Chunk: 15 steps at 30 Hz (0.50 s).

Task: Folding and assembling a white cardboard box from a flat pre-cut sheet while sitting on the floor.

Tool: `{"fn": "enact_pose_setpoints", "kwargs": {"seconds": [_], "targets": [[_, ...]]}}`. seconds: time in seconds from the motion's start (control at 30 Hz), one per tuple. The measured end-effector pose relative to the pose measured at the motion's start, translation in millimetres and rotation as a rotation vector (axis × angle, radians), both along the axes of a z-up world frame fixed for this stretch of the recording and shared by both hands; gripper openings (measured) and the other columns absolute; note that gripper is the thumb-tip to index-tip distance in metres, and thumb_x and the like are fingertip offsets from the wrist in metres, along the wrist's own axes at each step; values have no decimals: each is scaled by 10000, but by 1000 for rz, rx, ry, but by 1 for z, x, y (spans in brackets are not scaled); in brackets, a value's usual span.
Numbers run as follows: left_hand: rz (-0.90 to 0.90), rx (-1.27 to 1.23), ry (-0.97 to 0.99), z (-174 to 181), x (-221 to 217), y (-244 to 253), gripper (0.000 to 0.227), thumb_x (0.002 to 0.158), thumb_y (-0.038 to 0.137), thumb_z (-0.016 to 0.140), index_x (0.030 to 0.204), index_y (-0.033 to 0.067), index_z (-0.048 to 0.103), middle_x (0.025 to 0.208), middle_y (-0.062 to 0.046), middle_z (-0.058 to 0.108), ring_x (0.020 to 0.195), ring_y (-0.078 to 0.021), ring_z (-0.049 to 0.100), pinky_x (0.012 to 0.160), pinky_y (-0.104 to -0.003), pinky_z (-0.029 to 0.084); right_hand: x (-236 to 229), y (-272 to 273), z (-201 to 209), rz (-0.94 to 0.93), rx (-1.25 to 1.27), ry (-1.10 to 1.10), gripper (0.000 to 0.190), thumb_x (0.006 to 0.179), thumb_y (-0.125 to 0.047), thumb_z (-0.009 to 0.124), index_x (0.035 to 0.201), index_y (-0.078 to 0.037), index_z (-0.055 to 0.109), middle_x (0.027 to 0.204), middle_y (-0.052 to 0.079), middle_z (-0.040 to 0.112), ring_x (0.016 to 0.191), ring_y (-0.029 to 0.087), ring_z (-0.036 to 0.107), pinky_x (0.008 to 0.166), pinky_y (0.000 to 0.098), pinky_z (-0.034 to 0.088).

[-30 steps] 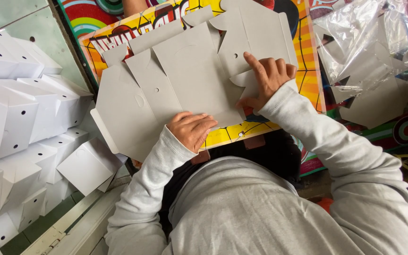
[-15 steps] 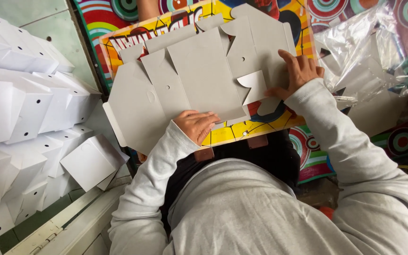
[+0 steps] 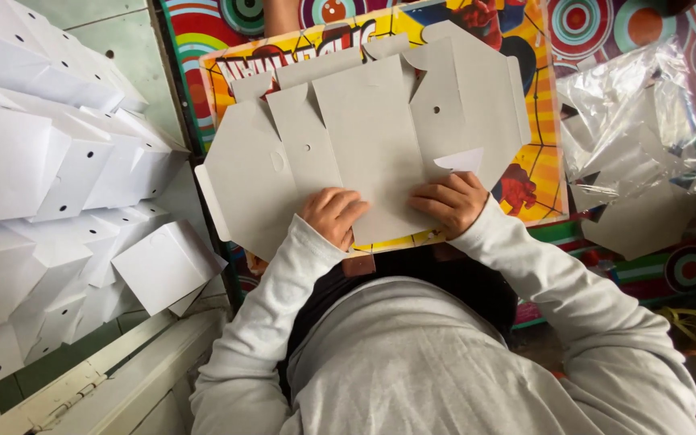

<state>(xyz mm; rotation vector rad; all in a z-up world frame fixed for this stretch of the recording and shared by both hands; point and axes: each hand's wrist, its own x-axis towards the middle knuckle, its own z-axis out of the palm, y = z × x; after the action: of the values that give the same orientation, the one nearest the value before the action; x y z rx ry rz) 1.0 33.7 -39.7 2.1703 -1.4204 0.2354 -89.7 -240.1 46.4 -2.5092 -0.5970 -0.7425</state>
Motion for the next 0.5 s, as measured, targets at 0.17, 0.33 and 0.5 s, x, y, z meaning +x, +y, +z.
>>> {"fn": "enact_pose_setpoints", "kwargs": {"seconds": [0.17, 0.33, 0.5], "targets": [[73, -51, -25, -1, 2, 3, 129, 860, 190, 666, 971, 228, 721, 981, 42, 642, 988, -188, 610, 826, -349, 468, -2, -16, -70, -63, 85, 36, 274, 873, -93, 612, 1097, -103, 770, 815, 34, 669, 758, 257, 612, 781, 359, 479], [167, -97, 40, 4, 9, -5, 225, 963, 385, 631, 823, 222, 695, 868, 71, 622, 872, -161, 590, 782, -352, 418, 11, -7, -85, -232, 274, 50, 754, 828, -299, 862, 1428, 63, 582, 626, 12, 617, 579, 231, 591, 720, 363, 515], [345, -140, 14, 30, 10, -23, 465, 989, 395, 617, 1390, 160, 596, 1083, -104, 595, 953, -331, 582, 825, -451, 460, 23, -1, -58, -304, -7, -88, 156, 925, -404, 765, 981, -258, 767, 1139, 68, 630, 1005, 317, 586, 826, 424, 460]]}}
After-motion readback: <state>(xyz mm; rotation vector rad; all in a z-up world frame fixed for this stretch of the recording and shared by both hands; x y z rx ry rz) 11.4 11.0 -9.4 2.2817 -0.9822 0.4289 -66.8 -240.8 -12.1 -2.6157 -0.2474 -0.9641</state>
